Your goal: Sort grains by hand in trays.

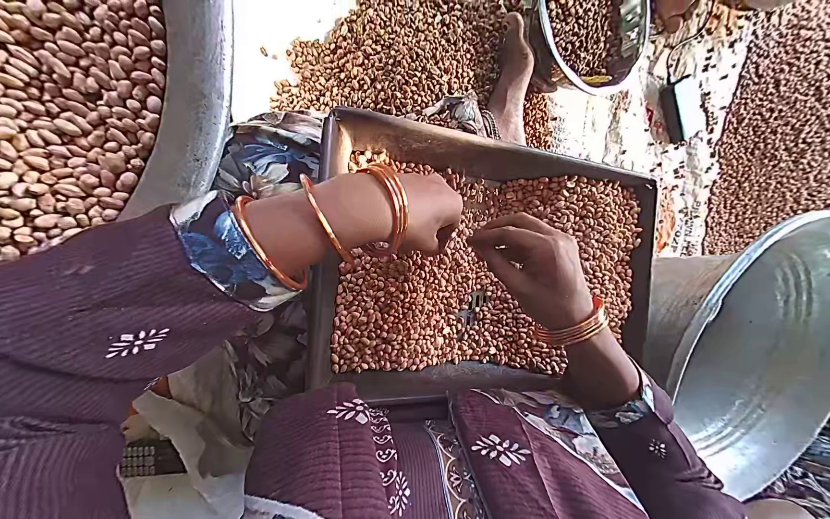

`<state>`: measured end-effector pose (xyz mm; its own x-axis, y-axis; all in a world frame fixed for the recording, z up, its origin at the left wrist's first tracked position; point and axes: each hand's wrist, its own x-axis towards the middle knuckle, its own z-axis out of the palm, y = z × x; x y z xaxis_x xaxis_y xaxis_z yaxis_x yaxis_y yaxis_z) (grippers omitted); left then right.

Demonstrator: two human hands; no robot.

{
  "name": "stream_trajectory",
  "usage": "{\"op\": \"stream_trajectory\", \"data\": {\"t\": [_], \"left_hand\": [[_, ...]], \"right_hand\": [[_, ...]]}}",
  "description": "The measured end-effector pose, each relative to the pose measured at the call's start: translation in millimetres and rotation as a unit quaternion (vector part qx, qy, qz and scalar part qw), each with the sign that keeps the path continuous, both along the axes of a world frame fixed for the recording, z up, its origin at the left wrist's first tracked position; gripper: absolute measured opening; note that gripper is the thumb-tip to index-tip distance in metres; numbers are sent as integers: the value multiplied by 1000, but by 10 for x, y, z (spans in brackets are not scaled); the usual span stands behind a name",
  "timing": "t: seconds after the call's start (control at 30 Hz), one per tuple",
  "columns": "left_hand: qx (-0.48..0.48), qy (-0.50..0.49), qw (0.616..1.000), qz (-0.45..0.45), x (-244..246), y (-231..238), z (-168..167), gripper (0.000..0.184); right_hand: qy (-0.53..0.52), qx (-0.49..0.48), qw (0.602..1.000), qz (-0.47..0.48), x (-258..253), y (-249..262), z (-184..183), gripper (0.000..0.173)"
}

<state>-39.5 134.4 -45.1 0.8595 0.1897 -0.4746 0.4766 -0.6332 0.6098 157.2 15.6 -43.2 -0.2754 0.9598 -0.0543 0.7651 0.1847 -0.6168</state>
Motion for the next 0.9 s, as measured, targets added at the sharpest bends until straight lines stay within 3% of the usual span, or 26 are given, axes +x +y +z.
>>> {"op": "stream_trajectory", "data": {"t": [0.2,0.33,0.4,0.43,0.5,0.6,0.7,0.8,0.9], "left_hand": [[66,26,997,-35,19,-148,-53,11],[93,45,994,-26,21,-186,-20,13],[100,68,992,-32,40,-204,12,14],[106,70,991,-32,44,-216,5,11],[107,81,990,-34,63,-230,-3,9],[103,76,990,-52,55,-223,-18,9],[88,74,992,-53,48,-210,4,7],[72,97,991,-50,82,-237,22,8],[60,112,991,-33,97,-271,18,7]], "right_hand": [[-35,-59,998,10,125,-45,-34,13],[-38,-155,983,90,73,-50,-86,10],[-57,-135,982,121,139,55,-25,11],[-79,-84,987,109,211,133,86,11],[-144,41,989,-3,365,262,470,19],[-221,146,949,-171,574,435,953,39],[-211,148,951,-169,649,427,989,34],[-201,88,970,-107,604,354,791,28],[-194,18,975,-107,584,290,624,27]]}}
